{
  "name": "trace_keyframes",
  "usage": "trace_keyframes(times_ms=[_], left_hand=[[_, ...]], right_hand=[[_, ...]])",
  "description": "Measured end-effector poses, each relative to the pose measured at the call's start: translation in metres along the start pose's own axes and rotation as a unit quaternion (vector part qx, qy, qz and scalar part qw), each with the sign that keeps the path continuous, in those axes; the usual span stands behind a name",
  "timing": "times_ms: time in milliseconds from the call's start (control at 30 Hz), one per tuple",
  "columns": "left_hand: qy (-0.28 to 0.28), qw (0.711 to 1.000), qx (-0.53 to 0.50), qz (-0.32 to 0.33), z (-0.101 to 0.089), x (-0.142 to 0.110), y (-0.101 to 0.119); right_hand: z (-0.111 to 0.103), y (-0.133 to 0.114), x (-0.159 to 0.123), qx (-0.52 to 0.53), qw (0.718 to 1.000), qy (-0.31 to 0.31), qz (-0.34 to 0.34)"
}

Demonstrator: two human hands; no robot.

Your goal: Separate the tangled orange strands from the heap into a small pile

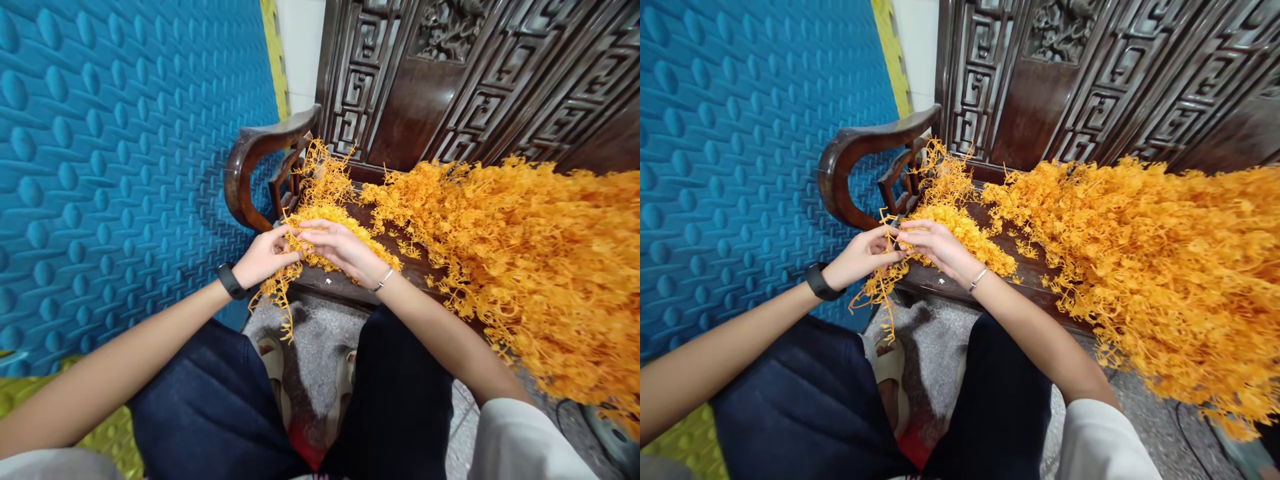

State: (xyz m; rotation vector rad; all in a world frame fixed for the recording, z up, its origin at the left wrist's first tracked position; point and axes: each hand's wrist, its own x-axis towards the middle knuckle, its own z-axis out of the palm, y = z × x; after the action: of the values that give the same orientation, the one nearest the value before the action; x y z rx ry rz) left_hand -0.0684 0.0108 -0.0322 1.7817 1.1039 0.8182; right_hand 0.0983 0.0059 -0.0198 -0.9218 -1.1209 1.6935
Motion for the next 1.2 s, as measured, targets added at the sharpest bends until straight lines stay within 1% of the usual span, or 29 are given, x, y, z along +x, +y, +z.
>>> trace_keyframes(times_ms=[133, 267, 400, 500, 567, 667, 733, 800, 833, 867, 900, 933, 967, 1000, 1033, 1067, 1133, 1200], left_hand=[[-0.017, 1.000, -0.020, -0.006, 0.001, -0.001, 0.004], [-0.040, 0.998, -0.037, -0.017, 0.001, -0.002, 0.009], [-0.022, 0.999, -0.016, -0.020, -0.001, -0.002, 0.008], [-0.005, 1.000, -0.003, -0.024, -0.002, -0.003, 0.007], [0.006, 1.000, -0.004, -0.020, -0.001, -0.003, 0.005], [0.014, 1.000, -0.003, -0.005, 0.001, -0.002, 0.004], [0.024, 1.000, 0.002, 0.010, 0.005, -0.003, 0.004], [0.050, 0.998, 0.016, 0.035, 0.008, -0.009, 0.008], [0.068, 0.996, 0.026, 0.054, 0.008, -0.014, 0.012], [0.087, 0.993, 0.039, 0.075, 0.009, -0.020, 0.016], [0.099, 0.989, 0.053, 0.094, 0.009, -0.026, 0.021], [0.105, 0.986, 0.065, 0.111, 0.008, -0.032, 0.025], [0.101, 0.984, 0.076, 0.123, 0.007, -0.037, 0.029], [0.096, 0.982, 0.089, 0.135, 0.006, -0.041, 0.031], [0.089, 0.980, 0.102, 0.146, 0.006, -0.044, 0.032], [0.081, 0.978, 0.116, 0.155, 0.006, -0.045, 0.032], [0.066, 0.974, 0.144, 0.164, 0.006, -0.043, 0.030], [0.050, 0.972, 0.161, 0.161, 0.008, -0.040, 0.027]], right_hand=[[-0.002, 0.001, 0.001, -0.017, 1.000, -0.003, -0.008], [-0.004, 0.003, 0.003, -0.054, 0.997, -0.020, -0.056], [-0.005, 0.003, 0.004, -0.095, 0.992, -0.032, -0.071], [-0.006, 0.005, 0.005, -0.094, 0.993, -0.008, -0.067], [-0.004, 0.009, 0.007, -0.072, 0.996, 0.015, -0.058], [-0.001, 0.015, 0.012, -0.028, 0.998, 0.041, -0.027], [-0.004, 0.015, 0.020, -0.017, 0.997, 0.070, -0.025], [-0.019, 0.010, 0.030, -0.029, 0.988, 0.145, -0.054], [-0.032, 0.005, 0.036, -0.039, 0.976, 0.201, -0.076], [-0.048, 0.000, 0.041, -0.047, 0.961, 0.258, -0.087], [-0.065, -0.006, 0.045, -0.051, 0.947, 0.302, -0.100], [-0.084, -0.011, 0.048, -0.065, 0.929, 0.341, -0.127], [-0.101, -0.015, 0.050, -0.088, 0.907, 0.372, -0.180], [-0.116, -0.017, 0.051, -0.112, 0.891, 0.384, -0.216], [-0.127, -0.018, 0.051, -0.127, 0.888, 0.379, -0.225], [-0.135, -0.017, 0.051, -0.143, 0.894, 0.363, -0.222], [-0.140, -0.013, 0.051, -0.170, 0.917, 0.305, -0.191], [-0.135, -0.009, 0.053, -0.202, 0.930, 0.247, -0.181]])
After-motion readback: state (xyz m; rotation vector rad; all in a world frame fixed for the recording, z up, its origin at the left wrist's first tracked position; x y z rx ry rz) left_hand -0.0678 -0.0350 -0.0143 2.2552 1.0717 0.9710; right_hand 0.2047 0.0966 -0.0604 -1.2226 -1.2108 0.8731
